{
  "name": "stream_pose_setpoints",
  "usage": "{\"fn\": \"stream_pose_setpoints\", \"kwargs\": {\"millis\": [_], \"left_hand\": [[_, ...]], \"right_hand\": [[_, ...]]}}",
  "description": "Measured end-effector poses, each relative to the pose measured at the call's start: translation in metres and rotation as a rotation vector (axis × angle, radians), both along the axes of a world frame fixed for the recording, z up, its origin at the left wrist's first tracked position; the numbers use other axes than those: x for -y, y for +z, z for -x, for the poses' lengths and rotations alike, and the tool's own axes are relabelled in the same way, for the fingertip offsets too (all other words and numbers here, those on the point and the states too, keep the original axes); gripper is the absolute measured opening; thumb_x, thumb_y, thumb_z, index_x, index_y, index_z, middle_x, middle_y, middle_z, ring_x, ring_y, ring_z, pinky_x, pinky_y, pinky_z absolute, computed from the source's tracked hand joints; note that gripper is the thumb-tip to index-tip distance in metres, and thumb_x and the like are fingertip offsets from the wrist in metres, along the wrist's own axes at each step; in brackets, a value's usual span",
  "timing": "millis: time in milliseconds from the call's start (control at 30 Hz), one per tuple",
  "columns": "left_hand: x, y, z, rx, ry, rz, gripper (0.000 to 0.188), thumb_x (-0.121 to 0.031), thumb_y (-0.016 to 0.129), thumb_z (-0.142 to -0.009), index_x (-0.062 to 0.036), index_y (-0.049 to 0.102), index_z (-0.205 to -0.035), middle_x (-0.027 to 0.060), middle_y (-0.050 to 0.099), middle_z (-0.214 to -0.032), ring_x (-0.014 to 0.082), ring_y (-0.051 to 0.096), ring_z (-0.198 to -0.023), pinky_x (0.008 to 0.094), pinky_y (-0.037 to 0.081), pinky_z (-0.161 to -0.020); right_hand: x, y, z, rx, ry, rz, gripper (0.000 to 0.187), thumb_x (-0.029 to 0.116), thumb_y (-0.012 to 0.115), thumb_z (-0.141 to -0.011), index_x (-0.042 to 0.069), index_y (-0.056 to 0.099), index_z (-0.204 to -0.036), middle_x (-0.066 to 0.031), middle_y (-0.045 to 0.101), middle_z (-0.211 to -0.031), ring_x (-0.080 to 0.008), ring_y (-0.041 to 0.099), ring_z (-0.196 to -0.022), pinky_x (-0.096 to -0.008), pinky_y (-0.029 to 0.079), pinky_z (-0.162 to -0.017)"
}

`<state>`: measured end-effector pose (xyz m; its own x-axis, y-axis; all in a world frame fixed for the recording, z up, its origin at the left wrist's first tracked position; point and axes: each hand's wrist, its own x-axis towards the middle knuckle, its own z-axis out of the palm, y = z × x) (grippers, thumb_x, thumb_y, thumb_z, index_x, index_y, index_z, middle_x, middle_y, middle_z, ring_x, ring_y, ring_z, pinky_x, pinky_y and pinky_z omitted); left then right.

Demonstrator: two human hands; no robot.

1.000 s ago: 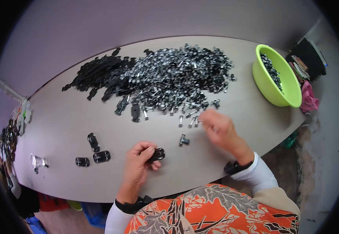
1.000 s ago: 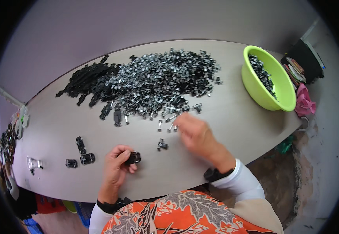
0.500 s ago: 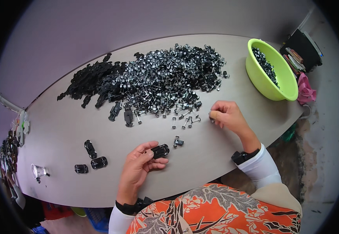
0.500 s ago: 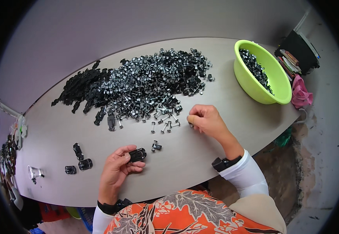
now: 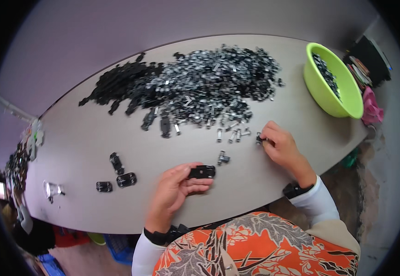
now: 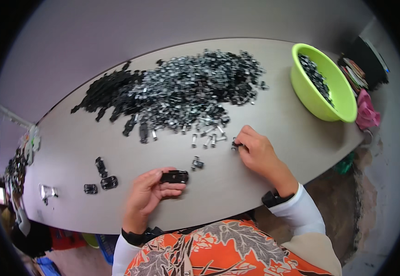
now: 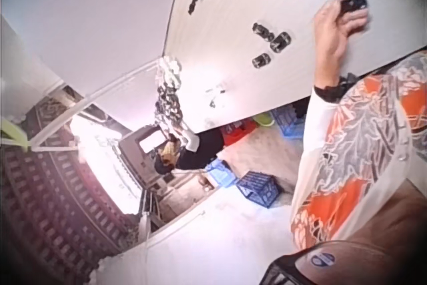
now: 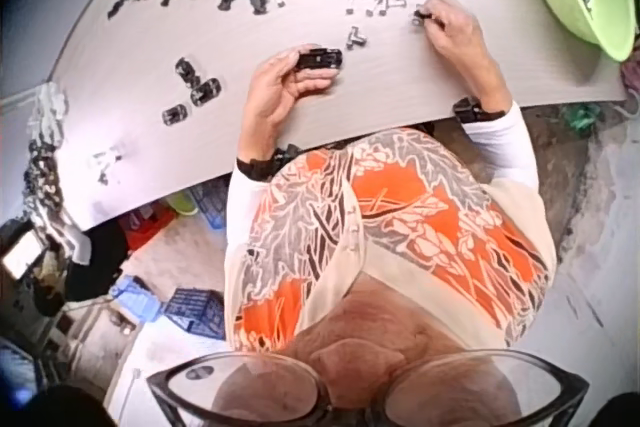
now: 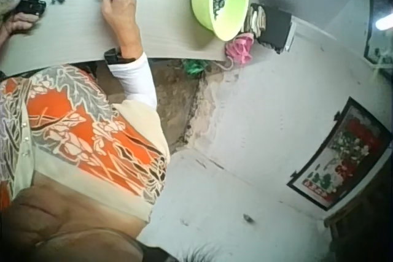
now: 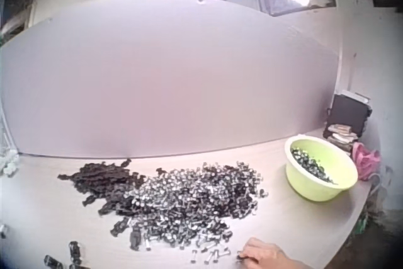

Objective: The person sits at a table and assembles small metal hardware components by hand. They pick up black plastic clips and silver bolts, insert the bolts into the clips, and place the finished assemblies on the table. The person occasionally gathers loose parts from a large pile to continue the repetitive assembly process.

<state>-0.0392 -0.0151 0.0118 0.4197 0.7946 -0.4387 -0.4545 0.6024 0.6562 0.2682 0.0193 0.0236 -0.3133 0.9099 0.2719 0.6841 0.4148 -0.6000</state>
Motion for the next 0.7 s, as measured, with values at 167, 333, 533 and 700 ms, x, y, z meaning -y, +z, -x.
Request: {"fn": "stream_pose_setpoints", "kwargs": {"millis": [167, 333, 533, 700], "left_hand": [[0.003, -0.006, 0.003, 0.08, -0.018, 0.037, 0.023, -0.018, 0.046, -0.098, 0.0035, 0.053, -0.103, 0.0227, 0.061, -0.11, 0.0321, 0.066, -0.095, 0.0382, 0.057, -0.08], [0.013, -0.01, 0.009, 0.161, -0.005, 0.018, 0.02, -0.021, 0.049, -0.098, -0.002, 0.051, -0.092, 0.0169, 0.063, -0.101, 0.0286, 0.067, -0.09, 0.0369, 0.057, -0.08], [0.02, -0.006, 0.011, 0.202, 0.012, 0.037, 0.021, -0.022, 0.05, -0.098, -0.0017, 0.052, -0.094, 0.0141, 0.063, -0.094, 0.0263, 0.067, -0.086, 0.037, 0.057, -0.079], [0.028, -0.015, 0.006, 0.174, 0.052, -0.003, 0.023, -0.022, 0.047, -0.099, -0.0006, 0.053, -0.093, 0.0135, 0.063, -0.093, 0.0254, 0.067, -0.084, 0.0357, 0.058, -0.075]], "right_hand": [[0.016, 0.022, 0.076, -0.229, 0.342, -0.035, 0.018, -0.007, 0.056, -0.07, 0.002, 0.057, -0.086, -0.0095, 0.052, -0.086, -0.0264, 0.056, -0.063, -0.035, 0.047, -0.056], [0.025, 0.013, 0.123, -0.125, 0.448, -0.08, 0.012, -0.003, 0.058, -0.074, 0.002, 0.057, -0.084, -0.01, 0.049, -0.087, -0.0262, 0.057, -0.065, -0.0348, 0.049, -0.056], [0.025, 0.004, 0.126, -0.136, 0.507, -0.082, 0.016, -0.004, 0.061, -0.07, 0.002, 0.06, -0.085, -0.0092, 0.053, -0.086, -0.0238, 0.058, -0.061, -0.0335, 0.048, -0.05], [0.029, 0.006, 0.13, -0.025, 0.511, -0.067, 0.012, 0.001, 0.062, -0.071, 0.002, 0.055, -0.08, -0.0108, 0.047, -0.082, -0.026, 0.056, -0.065, -0.0362, 0.047, -0.052]]}}
